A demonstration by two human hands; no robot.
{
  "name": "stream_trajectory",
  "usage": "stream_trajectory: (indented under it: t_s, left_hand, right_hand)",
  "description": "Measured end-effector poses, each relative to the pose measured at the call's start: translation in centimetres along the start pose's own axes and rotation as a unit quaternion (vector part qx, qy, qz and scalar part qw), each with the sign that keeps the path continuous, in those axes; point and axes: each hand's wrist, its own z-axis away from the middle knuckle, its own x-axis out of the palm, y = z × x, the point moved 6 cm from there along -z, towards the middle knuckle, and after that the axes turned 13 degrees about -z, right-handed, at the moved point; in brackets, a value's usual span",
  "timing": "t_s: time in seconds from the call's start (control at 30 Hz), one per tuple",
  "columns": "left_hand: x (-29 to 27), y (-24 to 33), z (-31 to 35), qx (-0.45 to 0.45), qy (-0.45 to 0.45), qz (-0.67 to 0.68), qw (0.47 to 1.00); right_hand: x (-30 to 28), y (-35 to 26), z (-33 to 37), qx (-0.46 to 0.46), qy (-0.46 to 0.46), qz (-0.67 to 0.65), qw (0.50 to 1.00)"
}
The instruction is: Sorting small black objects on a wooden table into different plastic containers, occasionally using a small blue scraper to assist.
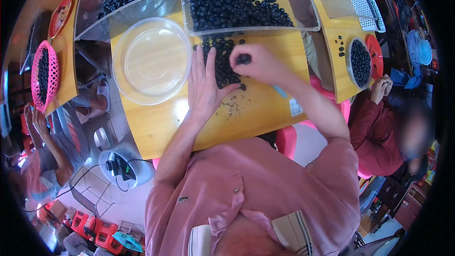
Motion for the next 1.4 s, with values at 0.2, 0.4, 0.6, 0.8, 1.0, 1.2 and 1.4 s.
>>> stream_trajectory:
  t_s: [0.2, 0.4, 0.6, 0.8, 1.0, 1.2, 1.4]
  left_hand:
    - [0.2, -0.2, 0.0, -0.011, -0.009, -0.015, 1.000]
    - [0.5, -0.2, 0.2, 0.000, 0.003, -0.036, 0.999]
    - [0.3, -0.2, 0.3, 0.010, 0.011, -0.041, 0.999]
    - [-0.5, -0.9, 0.7, 0.005, 0.051, 0.021, 0.998]
    - [-3.4, -0.1, 3.4, 0.087, 0.126, 0.080, 0.985]
    - [-3.9, -2.3, 6.9, -0.019, 0.102, 0.056, 0.993]
    - [-3.7, -2.5, 7.5, -0.042, 0.087, 0.003, 0.995]
  right_hand:
    - [3.5, -1.3, -1.7, -0.145, 0.161, 0.215, 0.952]
    - [4.6, -1.6, 0.3, -0.219, 0.190, 0.206, 0.934]
    - [2.7, -1.2, 3.6, -0.201, 0.214, 0.186, 0.938]
    - [-2.2, 0.4, 8.5, -0.112, 0.288, 0.275, 0.911]
    - [-1.9, 3.8, 10.0, -0.024, 0.280, 0.288, 0.915]
    - [-1.2, 4.7, 10.5, -0.025, 0.302, 0.287, 0.909]
    - [-0.8, 4.9, 11.2, -0.087, 0.328, 0.297, 0.892]
